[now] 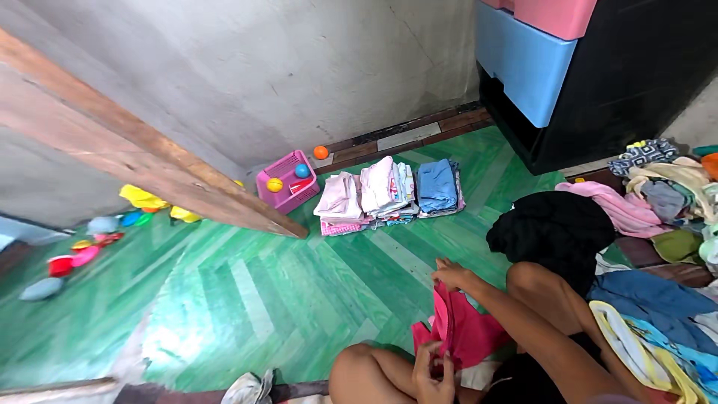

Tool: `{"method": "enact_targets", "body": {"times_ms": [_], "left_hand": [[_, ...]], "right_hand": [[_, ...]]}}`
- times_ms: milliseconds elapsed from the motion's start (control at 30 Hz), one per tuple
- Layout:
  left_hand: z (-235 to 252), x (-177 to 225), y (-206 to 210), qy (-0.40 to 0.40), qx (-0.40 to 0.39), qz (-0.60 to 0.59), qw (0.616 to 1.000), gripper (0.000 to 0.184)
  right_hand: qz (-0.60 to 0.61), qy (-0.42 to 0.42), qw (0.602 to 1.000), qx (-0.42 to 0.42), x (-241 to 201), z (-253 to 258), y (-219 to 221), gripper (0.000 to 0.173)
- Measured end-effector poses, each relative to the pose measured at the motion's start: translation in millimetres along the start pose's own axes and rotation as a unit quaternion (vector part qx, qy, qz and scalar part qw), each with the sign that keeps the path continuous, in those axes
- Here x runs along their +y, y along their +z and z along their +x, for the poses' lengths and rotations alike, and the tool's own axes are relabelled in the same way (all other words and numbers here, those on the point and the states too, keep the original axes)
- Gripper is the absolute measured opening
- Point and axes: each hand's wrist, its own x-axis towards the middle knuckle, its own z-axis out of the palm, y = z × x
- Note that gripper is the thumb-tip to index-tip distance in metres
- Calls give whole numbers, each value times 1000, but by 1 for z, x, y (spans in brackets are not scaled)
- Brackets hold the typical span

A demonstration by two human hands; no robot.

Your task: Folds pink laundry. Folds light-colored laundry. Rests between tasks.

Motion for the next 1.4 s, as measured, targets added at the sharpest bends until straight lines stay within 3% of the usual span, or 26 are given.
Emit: {"method": "enact_targets", "body": {"times_ms": [300,567,633,733,833,933,1167,1300,1400], "left_hand": [[6,10,-14,96,35,-15,995,18],[36,8,-48,113,101,-53,987,19],[51,11,-62,123,118,-63,983,18],[77,34,-85,104,163,-54,980,15],[104,62,-107,114,190,-48,974,14],[125,90,-127,148,196,-44,968,16],[145,129,-142,214,199,-60,955,18],[144,132,-146,203,200,-70,956,19],[142,133,-152,212,163,-89,959,18]], "right_hand": [[-53,10,998,-17,7,-17,-9,42],[-93,-68,993,-12,27,-55,-45,30],[-76,-110,990,34,36,-64,-56,26],[47,-169,974,146,30,-100,-84,22],[185,-215,930,234,3,-152,-123,18],[240,-250,880,324,-28,-192,-152,8],[57,-352,777,519,-66,-237,-176,13],[-22,-331,803,495,-77,-251,-179,22],[-30,-324,784,528,-80,-258,-182,30]]}}
